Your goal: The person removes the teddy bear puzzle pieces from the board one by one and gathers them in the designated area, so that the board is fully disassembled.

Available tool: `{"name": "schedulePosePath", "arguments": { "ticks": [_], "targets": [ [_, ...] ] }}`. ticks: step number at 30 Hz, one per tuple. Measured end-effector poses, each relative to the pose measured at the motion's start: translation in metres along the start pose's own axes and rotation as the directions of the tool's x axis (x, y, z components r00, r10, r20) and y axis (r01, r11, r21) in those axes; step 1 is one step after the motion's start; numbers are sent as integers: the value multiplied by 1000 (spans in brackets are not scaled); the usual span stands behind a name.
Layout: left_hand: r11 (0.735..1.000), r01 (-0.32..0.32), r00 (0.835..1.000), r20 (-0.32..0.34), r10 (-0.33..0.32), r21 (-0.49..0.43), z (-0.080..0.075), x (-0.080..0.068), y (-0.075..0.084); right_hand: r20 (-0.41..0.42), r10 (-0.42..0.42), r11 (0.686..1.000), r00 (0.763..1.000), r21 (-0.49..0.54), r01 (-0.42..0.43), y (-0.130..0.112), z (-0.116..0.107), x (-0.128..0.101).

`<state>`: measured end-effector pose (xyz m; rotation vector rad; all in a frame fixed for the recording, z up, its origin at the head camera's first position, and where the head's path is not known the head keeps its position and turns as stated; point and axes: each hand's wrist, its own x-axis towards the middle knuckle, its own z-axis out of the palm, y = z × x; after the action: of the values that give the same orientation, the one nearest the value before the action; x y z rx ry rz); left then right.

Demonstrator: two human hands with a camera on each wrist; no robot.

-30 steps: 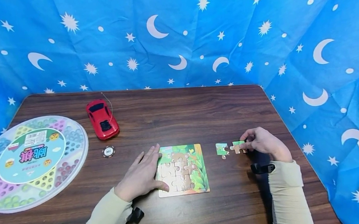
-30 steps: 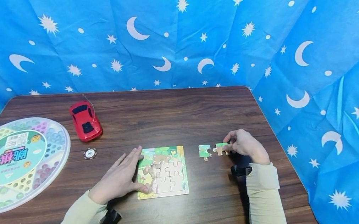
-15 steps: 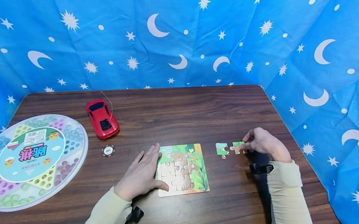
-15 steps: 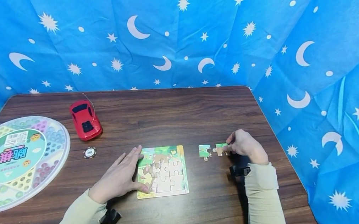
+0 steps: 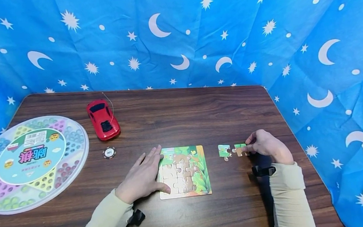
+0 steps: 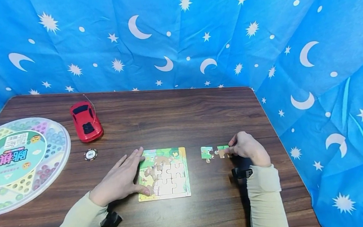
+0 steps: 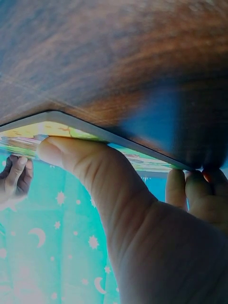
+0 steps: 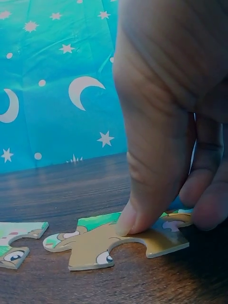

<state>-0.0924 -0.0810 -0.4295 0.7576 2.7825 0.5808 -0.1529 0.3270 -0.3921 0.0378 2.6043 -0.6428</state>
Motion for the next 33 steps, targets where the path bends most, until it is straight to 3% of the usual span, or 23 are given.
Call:
{"name": "schedulePosePath", "arguments": {
  "ticks": [14, 17, 21, 23, 28, 33],
  "targets": [
    [1000, 0, 1000, 0, 0, 6, 0, 0, 0, -32, -18, 998, 999, -65, 16, -10, -2, -2],
    [1000, -1, 1000, 0, 1, 4, 0, 0, 0, -107, -63, 997, 992, -41, 59, -15, -1, -3],
    [1000, -2, 1000, -1, 2, 0, 0, 0, 0, -240, -147, 989, 960, -12, 148, -28, 1, -7],
    [1000, -3, 1000, -2, 3, -1, 0, 0, -1, -259, -175, 984, 950, -4, 181, -38, 5, -9],
    [1000, -1, 1000, 1, 1, -1, 0, -1, -1, -206, -265, 962, 942, 1, 271, -68, 23, -8],
    [1000, 3, 1000, 5, -3, -4, 0, -1, 0, -116, -386, 923, 915, -43, 383, -95, 44, -7]
  ]
}}
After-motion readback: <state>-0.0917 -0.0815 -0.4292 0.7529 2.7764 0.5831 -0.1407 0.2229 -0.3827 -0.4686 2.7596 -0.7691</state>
